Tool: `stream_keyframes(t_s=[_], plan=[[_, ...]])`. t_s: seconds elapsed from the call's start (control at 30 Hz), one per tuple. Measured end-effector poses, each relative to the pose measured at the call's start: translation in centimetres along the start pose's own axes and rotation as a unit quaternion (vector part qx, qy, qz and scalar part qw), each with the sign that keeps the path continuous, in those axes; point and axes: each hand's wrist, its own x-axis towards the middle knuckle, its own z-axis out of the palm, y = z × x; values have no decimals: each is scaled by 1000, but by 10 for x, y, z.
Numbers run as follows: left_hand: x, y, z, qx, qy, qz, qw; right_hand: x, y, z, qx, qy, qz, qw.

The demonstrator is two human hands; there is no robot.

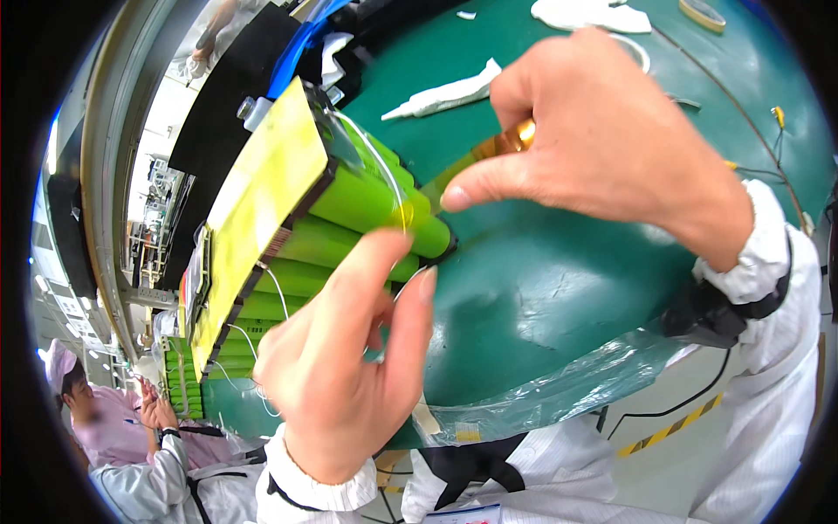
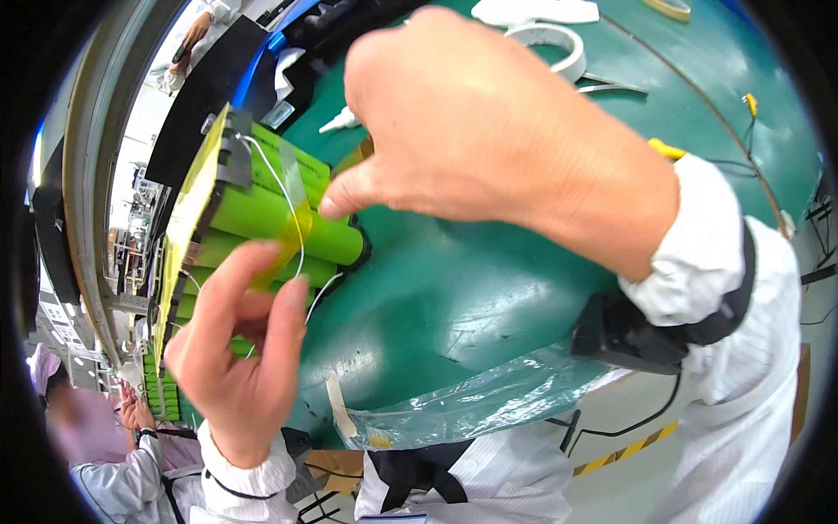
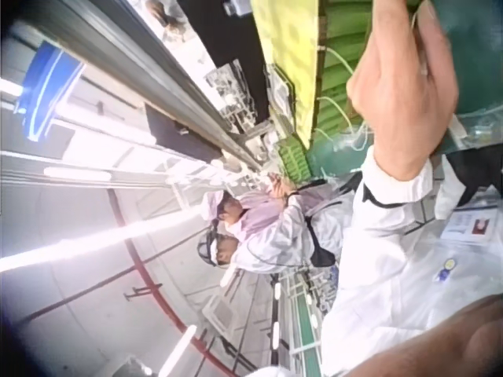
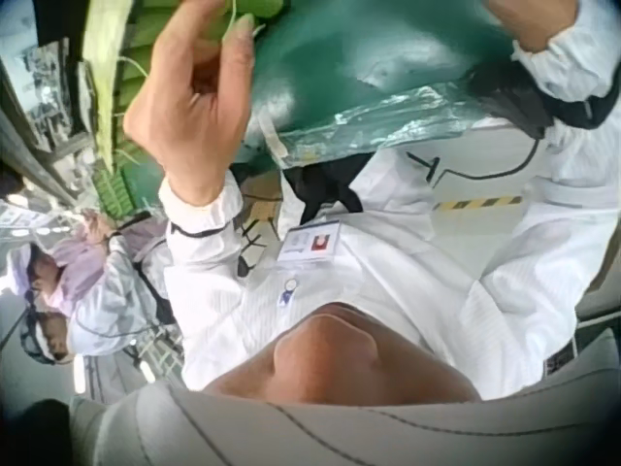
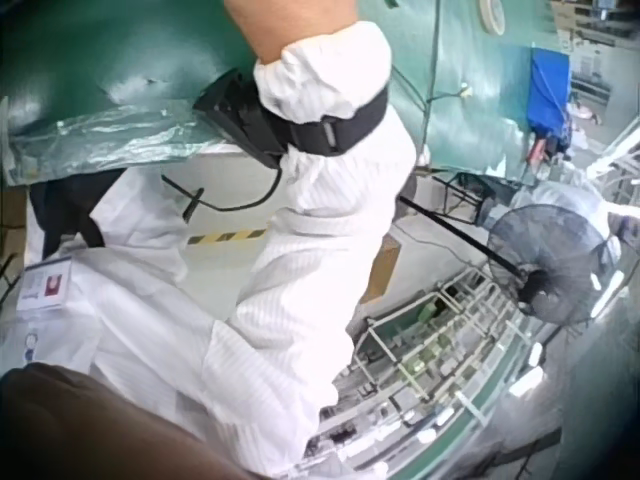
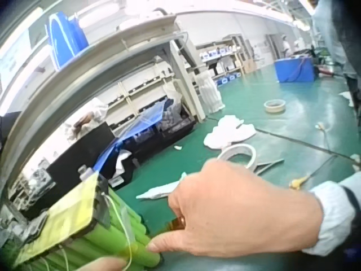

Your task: The person peels adhesive tape from a roll, wraps it around the wires and battery cells of a battery pack by hand, turns the battery pack, and applies tape across the cells.

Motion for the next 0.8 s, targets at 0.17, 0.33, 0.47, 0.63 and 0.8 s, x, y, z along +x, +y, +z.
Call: stream_keyframes(t_s=[0.17, 0.33, 0.47, 0.63, 0.8], plan=[[31, 1, 13, -13, -130, -27, 991, 2, -4, -8, 38, -71, 32, 996], [39, -1, 12, -39, -140, -50, 988, -1, 4, -20, 70, -132, -53, 987], [49, 7, 11, 18, -173, -71, 982, 2, 1, -31, 40, -190, -2, 981], [47, 6, 12, 15, -166, -52, 985, 3, 5, -29, 60, -233, 26, 970], [55, 19, 9, 63, -187, -42, 979, 0, 7, -26, 30, -254, 20, 967]])
